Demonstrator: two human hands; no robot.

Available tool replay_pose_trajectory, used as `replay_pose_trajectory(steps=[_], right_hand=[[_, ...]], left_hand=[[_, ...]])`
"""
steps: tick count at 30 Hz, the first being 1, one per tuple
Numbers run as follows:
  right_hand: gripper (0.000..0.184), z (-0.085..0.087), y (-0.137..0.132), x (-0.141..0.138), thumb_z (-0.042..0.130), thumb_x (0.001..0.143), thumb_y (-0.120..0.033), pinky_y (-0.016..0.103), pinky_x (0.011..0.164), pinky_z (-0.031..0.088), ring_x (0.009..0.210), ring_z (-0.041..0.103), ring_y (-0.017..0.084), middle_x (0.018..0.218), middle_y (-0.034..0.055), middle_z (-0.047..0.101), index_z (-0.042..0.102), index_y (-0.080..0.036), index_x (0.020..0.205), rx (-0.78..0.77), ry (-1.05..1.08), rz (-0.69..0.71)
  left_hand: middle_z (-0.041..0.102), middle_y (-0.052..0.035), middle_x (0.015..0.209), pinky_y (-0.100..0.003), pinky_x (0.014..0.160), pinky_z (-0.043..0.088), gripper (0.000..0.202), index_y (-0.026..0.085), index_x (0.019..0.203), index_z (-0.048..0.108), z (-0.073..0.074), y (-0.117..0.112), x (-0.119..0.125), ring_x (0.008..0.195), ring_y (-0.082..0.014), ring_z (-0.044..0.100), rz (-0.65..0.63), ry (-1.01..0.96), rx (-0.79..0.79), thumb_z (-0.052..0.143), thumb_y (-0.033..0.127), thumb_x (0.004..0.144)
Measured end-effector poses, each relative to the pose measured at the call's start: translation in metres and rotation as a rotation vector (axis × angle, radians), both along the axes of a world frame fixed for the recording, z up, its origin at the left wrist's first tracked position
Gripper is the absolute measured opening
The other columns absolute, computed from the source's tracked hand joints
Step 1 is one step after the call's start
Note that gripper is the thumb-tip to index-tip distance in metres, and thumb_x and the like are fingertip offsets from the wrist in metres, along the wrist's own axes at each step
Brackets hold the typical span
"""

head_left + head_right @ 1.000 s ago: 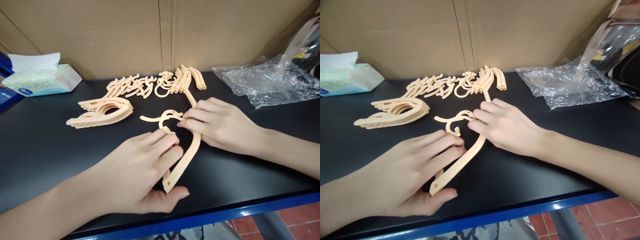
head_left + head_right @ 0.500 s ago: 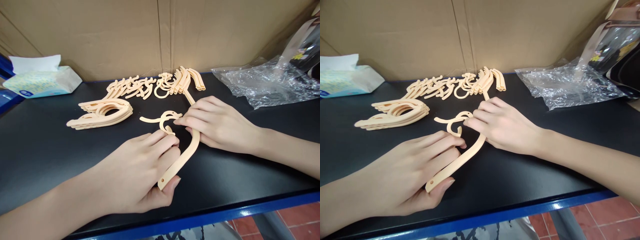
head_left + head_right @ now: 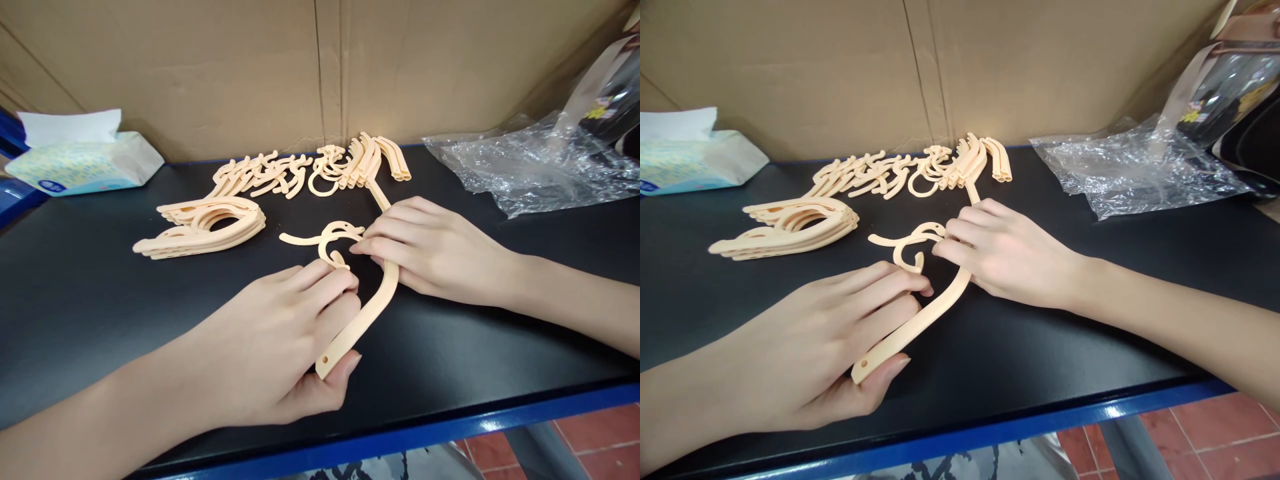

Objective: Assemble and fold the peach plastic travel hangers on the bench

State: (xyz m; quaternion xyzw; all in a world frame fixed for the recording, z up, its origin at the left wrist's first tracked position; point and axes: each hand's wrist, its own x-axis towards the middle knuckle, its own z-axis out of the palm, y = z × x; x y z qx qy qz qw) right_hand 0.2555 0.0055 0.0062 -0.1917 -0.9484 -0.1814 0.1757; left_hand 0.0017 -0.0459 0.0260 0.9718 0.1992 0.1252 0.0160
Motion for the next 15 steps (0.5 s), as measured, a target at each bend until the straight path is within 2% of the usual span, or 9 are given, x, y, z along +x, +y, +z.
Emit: replay_pose_trajectory(steps=[7,15], right_hand=[[0.026,0.0006,-0.0043,-0.0019,0.051,0.104,-0.015,0.038,0.083,0.049,0.092,0.068,0.025,0.104,0.0103,0.076,0.063,-0.007,0.125,0.005,0.064,-0.022],[0.028,0.0013,-0.0048,0.0000,0.051,0.107,-0.023,0.039,0.083,0.050,0.092,0.067,0.026,0.102,0.0105,0.075,0.069,-0.008,0.121,-0.103,0.059,-0.031]], left_hand=[[0.070,-0.0103,0.099,-0.043,0.076,0.063,0.022,0.014,0.092,0.064,0.0012,0.0003,-0.0010,0.095,-0.0298,0.070,0.002,0.010,0.024,0.043,0.016,0.095],[0.070,-0.0103,0.100,-0.043,0.074,0.063,0.019,0.015,0.092,0.062,-0.0006,0.0017,0.0001,0.095,-0.0305,0.070,-0.005,0.024,0.028,0.044,0.016,0.096]])
